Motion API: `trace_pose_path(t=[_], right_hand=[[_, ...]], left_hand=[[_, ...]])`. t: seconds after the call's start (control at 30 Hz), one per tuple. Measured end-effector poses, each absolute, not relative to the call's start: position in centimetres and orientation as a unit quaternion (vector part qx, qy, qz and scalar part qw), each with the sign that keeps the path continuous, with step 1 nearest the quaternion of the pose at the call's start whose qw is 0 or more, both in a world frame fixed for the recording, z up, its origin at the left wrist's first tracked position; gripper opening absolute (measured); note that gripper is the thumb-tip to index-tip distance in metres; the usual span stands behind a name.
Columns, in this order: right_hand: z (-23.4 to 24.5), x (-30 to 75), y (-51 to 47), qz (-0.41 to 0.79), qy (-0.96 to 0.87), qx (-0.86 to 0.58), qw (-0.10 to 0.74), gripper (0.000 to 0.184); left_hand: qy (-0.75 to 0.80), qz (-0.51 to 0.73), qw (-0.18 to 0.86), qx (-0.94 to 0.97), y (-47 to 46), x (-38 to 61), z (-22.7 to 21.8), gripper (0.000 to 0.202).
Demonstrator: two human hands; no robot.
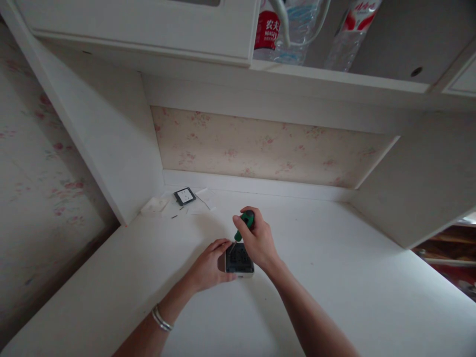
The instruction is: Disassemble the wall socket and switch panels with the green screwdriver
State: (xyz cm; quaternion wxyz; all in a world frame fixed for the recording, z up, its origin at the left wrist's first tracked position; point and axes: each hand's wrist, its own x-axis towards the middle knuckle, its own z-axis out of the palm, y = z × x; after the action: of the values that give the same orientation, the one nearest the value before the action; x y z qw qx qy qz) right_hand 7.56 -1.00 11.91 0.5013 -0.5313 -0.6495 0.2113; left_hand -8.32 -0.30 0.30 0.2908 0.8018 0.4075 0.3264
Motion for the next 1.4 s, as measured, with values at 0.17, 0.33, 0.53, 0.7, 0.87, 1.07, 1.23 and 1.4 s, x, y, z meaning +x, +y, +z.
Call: trace_pose_path(t=[0.17, 0.33, 0.53, 0.7, 0.87, 1.07, 1.23, 1.4], right_hand=[[11.8, 7.4, -1.1, 0.209, -0.662, -0.529, 0.488, 0.03], [12.8, 7.4, -1.0, 0.169, -0.716, -0.499, 0.458, 0.033], [14.7, 8.2, -0.3, 0.142, -0.753, -0.487, 0.42, 0.051], [15.4, 9.0, -0.1, 0.147, -0.759, -0.489, 0.403, 0.055], [14.9, 10.1, -1.1, 0.193, -0.759, -0.464, 0.414, 0.042], [12.8, 11.0, -2.4, 0.25, -0.738, -0.439, 0.448, 0.045], [12.0, 10.6, -1.9, 0.265, -0.726, -0.43, 0.468, 0.052], [8.0, 12.4, -1.8, 0.389, -0.691, -0.411, 0.449, 0.066]], left_hand=[[0.409, 0.323, 0.284, 0.805, -0.3, -8.3, 0.2, 0.077], [0.389, 0.325, 0.322, 0.799, -0.1, -8.7, 0.4, 0.079], [0.361, 0.41, 0.451, 0.706, 1.4, -9.6, 5.2, 0.043], [0.245, 0.386, 0.491, 0.742, 2.4, -8.7, 11.5, 0.038], [0.177, 0.371, 0.512, 0.754, 3.3, -7.7, 13.8, 0.048], [0.201, 0.318, 0.517, 0.769, 3.3, -7.6, 13.9, 0.055], [0.244, 0.313, 0.445, 0.803, 2.8, -7.5, 15.2, 0.052], [0.261, 0.326, 0.415, 0.808, 3.4, -8.0, 15.5, 0.042]])
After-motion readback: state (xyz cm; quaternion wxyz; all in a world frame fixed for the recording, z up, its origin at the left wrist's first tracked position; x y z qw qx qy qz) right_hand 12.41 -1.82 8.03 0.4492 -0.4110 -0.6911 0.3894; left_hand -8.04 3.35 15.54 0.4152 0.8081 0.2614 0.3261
